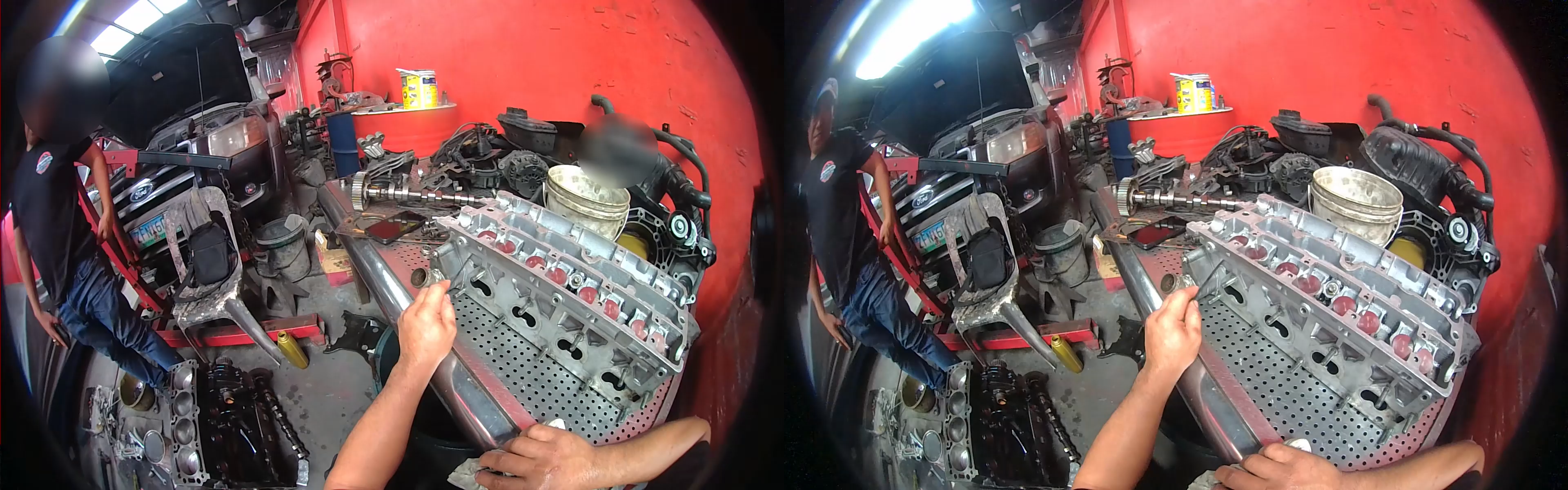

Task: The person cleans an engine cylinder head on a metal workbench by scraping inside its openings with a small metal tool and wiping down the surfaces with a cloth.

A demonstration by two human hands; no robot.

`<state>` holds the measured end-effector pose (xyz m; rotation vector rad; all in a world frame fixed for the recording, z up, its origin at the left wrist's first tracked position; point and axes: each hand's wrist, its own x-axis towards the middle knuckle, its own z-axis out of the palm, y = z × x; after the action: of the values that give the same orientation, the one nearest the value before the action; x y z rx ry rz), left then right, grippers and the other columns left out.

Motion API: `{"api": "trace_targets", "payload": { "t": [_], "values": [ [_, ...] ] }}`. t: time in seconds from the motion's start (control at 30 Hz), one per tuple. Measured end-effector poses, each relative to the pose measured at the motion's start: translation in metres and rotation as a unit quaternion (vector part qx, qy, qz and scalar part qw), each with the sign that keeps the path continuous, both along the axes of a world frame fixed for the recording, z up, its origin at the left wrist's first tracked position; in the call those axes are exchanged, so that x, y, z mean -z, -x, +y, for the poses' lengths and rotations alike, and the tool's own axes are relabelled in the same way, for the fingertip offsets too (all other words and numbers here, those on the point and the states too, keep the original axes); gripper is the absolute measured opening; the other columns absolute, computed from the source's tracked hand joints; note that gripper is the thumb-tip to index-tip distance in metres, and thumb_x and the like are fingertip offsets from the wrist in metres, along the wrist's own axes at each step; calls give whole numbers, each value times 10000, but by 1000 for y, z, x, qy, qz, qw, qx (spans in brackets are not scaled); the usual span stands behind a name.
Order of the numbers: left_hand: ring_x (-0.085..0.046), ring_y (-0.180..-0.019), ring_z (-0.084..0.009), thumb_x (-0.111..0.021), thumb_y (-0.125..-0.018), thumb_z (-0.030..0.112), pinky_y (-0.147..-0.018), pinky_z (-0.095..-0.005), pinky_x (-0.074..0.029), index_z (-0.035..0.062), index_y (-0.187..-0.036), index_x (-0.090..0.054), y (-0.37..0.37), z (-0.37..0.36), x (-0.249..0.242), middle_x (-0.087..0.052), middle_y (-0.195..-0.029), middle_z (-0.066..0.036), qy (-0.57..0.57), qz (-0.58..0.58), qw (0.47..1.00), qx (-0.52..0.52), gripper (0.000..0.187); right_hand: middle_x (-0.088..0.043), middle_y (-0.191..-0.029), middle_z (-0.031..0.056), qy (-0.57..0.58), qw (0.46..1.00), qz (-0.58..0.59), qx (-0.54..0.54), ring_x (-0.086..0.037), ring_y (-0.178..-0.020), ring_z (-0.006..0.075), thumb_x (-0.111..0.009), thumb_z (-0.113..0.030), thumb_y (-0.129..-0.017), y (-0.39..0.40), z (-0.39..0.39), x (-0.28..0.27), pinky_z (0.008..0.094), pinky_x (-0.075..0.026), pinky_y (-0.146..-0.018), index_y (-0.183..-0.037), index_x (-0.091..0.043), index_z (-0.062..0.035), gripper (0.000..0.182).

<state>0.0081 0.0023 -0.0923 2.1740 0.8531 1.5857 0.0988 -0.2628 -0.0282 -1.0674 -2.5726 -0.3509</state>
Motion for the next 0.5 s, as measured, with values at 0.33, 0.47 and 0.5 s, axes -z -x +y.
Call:
{"api": "trace_targets", "payload": {
  "t": [0.33,0.47,0.5],
  "values": [
    [-713,-963,-392,-631,-927,39,-844,-433,-572,29,-1144,-691,9,5,-5,-727,-1062,-197,-2,21,999,41,226,-685,-1131,51,6,1000,0,-7,-571,-870,181,-635,-209,-784,-1,-1,1,331,-418,-773,-1025,-754,-95,292],
    [-712,-979,-395,-629,-933,56,-861,-435,-568,48,-1165,-693,7,1,-1,-724,-1078,-205,18,20,999,39,241,-683,-1143,52,1,1000,10,-5,-574,-879,179,-629,-209,-789,1,0,1,334,-422,-781,-1023,-752,-93,289],
    [-712,-979,-395,-629,-933,56,-861,-435,-568,48,-1165,-693,7,2,-1,-724,-1078,-205,20,20,999,39,241,-683,-1143,52,3,1000,10,-5,-574,-879,179,-629,-209,-789,1,-1,1,334,-422,-781,-1023,-752,-93,289]
  ]
}}
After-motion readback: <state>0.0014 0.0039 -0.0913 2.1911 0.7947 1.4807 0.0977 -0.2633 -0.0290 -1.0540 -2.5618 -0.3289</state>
